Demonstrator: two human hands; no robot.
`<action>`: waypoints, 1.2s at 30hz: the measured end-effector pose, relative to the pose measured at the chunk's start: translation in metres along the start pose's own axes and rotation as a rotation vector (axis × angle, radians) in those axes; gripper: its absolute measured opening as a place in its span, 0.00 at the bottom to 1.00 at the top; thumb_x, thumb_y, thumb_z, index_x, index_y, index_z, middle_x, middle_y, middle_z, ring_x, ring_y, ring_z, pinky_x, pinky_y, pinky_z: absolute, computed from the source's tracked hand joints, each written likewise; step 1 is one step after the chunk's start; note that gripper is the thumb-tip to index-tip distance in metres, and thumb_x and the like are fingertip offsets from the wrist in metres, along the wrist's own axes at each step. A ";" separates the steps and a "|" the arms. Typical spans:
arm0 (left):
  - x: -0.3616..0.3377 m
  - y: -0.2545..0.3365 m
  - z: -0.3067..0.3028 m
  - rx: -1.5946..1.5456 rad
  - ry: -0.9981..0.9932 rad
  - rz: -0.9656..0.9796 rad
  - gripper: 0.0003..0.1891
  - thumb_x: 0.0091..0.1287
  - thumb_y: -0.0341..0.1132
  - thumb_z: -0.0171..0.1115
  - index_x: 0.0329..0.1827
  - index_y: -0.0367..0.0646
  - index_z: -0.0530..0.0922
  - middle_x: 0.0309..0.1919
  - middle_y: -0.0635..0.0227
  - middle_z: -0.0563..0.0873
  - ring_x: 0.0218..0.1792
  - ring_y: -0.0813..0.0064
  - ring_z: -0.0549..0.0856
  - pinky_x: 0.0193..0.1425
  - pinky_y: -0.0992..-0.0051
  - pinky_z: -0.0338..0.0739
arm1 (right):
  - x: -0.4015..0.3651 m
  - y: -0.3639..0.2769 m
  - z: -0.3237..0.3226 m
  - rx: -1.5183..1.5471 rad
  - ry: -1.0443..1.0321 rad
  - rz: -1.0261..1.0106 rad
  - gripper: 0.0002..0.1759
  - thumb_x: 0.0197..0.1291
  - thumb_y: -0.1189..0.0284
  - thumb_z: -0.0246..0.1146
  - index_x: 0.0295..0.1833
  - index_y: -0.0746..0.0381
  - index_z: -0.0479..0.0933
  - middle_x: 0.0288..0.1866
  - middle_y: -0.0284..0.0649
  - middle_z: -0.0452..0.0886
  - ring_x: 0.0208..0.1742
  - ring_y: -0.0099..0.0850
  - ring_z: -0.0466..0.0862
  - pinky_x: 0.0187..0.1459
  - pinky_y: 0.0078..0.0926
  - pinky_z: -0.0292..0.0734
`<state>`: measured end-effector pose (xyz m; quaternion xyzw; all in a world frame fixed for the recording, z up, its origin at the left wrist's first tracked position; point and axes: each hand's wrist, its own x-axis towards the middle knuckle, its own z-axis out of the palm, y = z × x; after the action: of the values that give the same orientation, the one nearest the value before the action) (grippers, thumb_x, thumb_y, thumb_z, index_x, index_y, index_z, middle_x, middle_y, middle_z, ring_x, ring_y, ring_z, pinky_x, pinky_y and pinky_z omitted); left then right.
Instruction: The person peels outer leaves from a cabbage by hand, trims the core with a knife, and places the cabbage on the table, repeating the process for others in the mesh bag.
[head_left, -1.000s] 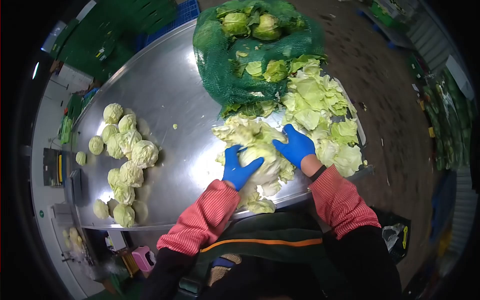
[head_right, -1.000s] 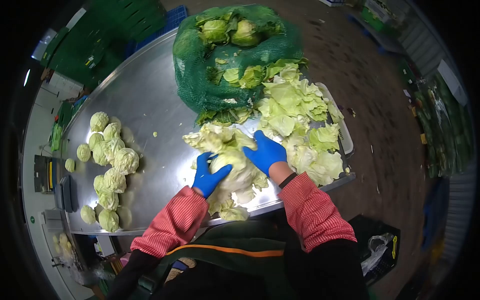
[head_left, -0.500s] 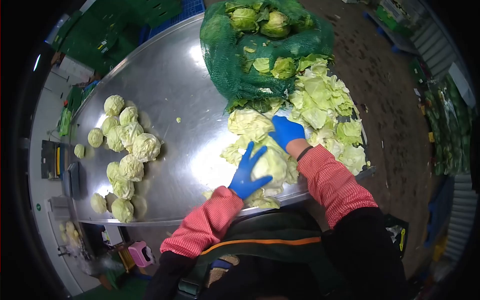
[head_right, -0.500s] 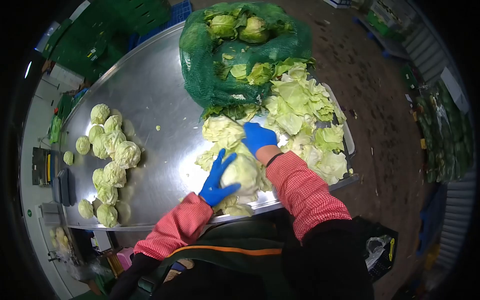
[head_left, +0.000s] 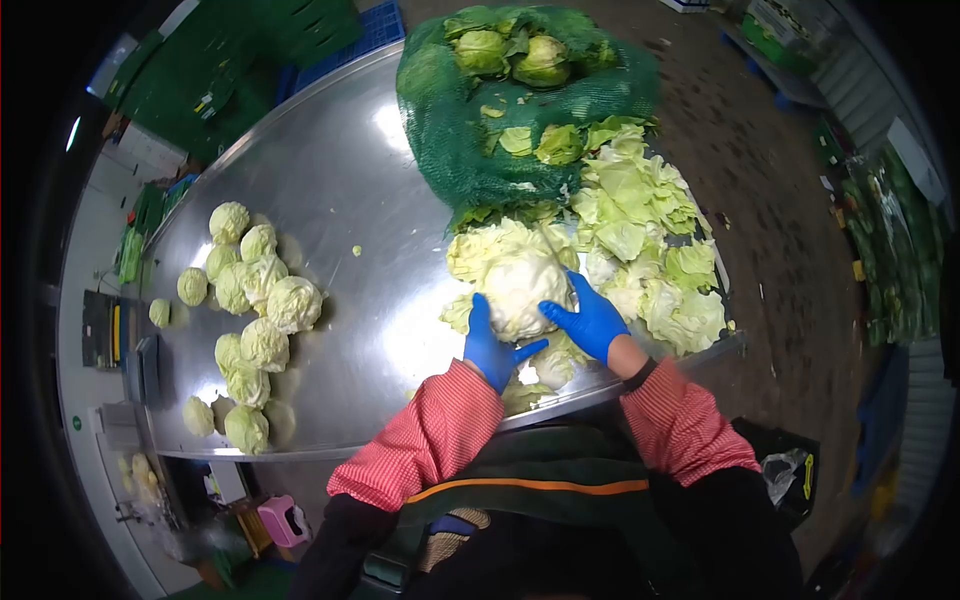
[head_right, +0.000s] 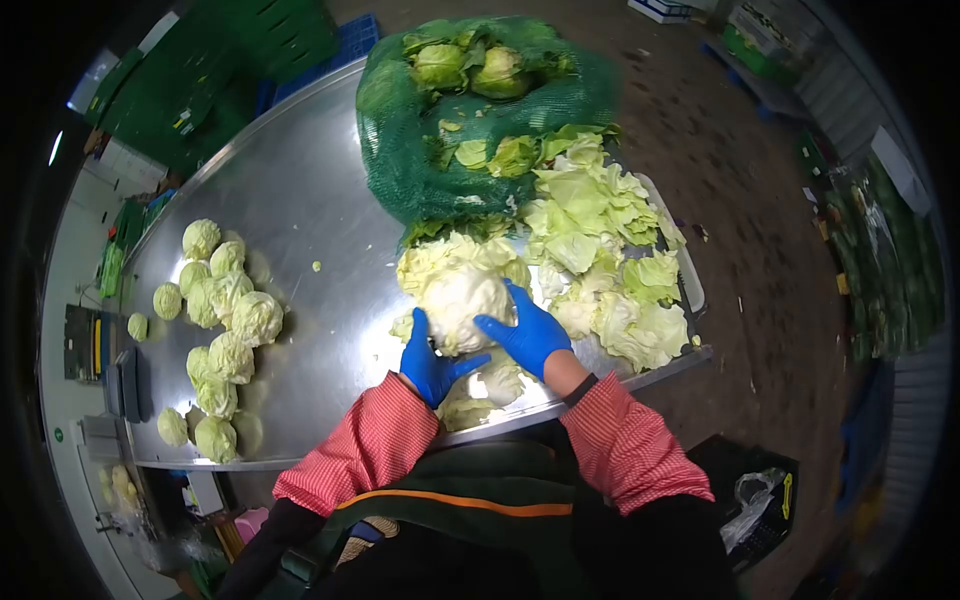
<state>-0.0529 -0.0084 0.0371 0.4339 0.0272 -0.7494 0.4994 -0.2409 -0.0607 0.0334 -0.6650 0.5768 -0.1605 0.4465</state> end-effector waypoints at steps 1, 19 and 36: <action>-0.008 -0.001 0.016 0.212 0.085 0.073 0.38 0.70 0.60 0.53 0.77 0.51 0.54 0.69 0.54 0.66 0.64 0.48 0.73 0.59 0.44 0.75 | 0.000 0.005 -0.003 0.089 0.035 0.049 0.45 0.57 0.39 0.62 0.72 0.56 0.63 0.56 0.57 0.80 0.57 0.51 0.81 0.57 0.39 0.75; 0.074 0.029 0.068 1.757 0.174 0.778 0.61 0.35 0.60 0.80 0.73 0.45 0.59 0.55 0.43 0.72 0.54 0.46 0.79 0.59 0.58 0.77 | -0.019 0.014 -0.018 -0.596 0.386 -0.094 0.11 0.67 0.61 0.56 0.47 0.54 0.76 0.33 0.44 0.80 0.31 0.44 0.82 0.31 0.43 0.78; 0.070 0.024 0.046 1.692 0.002 0.959 0.59 0.36 0.53 0.81 0.72 0.40 0.60 0.57 0.45 0.70 0.59 0.47 0.72 0.65 0.57 0.69 | 0.055 -0.014 -0.044 -0.290 0.252 0.055 0.31 0.60 0.49 0.57 0.62 0.59 0.71 0.51 0.55 0.81 0.53 0.49 0.81 0.53 0.44 0.76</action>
<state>-0.0717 -0.0931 0.0278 0.6151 -0.6998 -0.2378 0.2747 -0.2487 -0.1296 0.0523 -0.6810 0.6630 -0.1458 0.2745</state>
